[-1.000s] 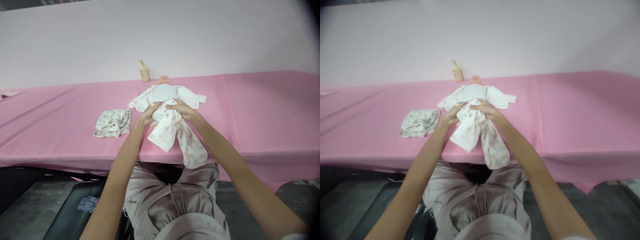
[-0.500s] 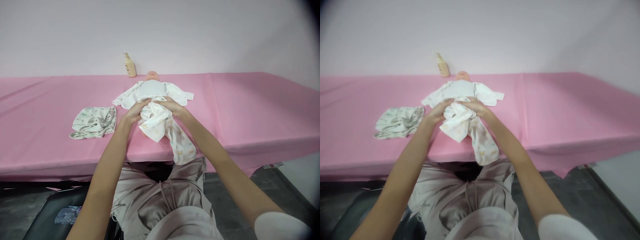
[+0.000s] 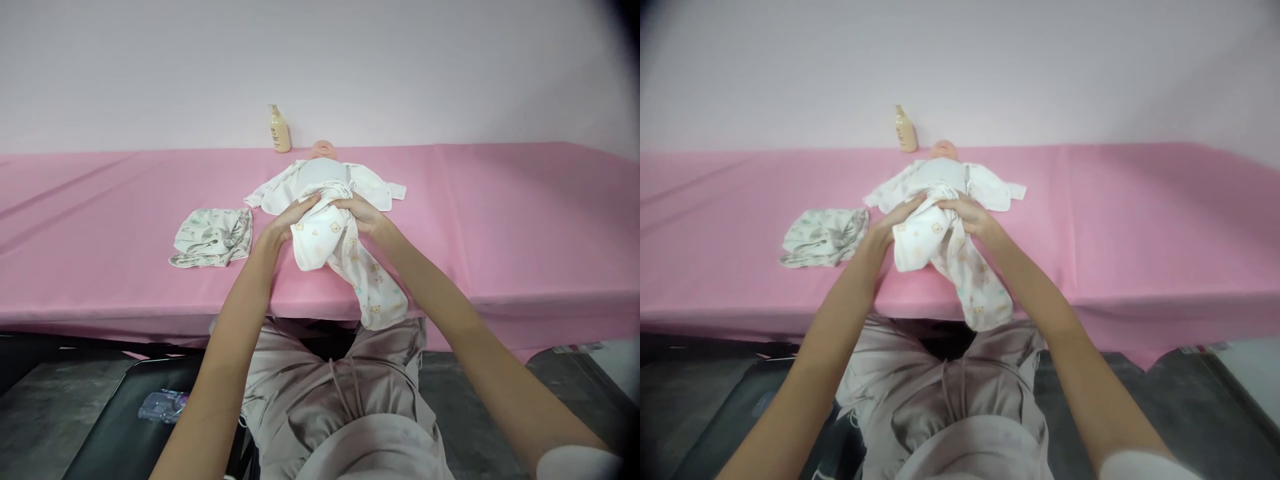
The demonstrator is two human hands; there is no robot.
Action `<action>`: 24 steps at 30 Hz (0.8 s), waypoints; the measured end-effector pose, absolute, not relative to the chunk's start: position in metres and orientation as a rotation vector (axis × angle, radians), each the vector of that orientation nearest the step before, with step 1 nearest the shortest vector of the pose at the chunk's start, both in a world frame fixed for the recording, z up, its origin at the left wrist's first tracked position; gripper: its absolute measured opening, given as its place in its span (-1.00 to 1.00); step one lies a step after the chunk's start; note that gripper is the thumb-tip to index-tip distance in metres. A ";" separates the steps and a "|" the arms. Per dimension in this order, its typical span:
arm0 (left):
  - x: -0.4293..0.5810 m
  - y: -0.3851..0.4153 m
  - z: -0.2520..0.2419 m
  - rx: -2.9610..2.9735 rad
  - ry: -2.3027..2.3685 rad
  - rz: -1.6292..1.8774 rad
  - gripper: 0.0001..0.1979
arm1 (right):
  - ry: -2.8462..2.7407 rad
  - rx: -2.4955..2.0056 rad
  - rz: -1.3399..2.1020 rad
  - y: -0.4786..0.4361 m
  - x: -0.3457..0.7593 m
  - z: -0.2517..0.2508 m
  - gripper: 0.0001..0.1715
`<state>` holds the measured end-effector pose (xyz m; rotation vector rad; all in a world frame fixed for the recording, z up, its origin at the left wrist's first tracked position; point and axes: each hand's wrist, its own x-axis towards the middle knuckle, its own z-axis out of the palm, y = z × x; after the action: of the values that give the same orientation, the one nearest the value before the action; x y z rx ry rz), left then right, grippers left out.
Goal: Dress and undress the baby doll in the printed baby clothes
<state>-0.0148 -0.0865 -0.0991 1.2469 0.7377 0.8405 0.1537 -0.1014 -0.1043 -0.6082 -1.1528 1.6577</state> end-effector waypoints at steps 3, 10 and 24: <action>-0.022 -0.084 -0.098 1.318 0.780 0.694 -0.60 | -1.105 -0.675 1.570 -0.102 0.150 -0.102 -0.65; -0.025 -0.079 -0.106 1.213 0.550 0.998 -0.73 | -1.428 -0.770 1.550 -0.110 0.157 -0.101 -0.51; -0.028 -0.062 -0.122 1.403 0.683 0.911 -0.53 | -1.100 -0.569 1.712 -0.110 0.144 -0.099 -0.70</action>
<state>-0.0278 -0.0620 -0.1222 1.4032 0.6830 0.9108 0.1438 -0.1100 -0.0992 -0.5687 -1.0995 1.7116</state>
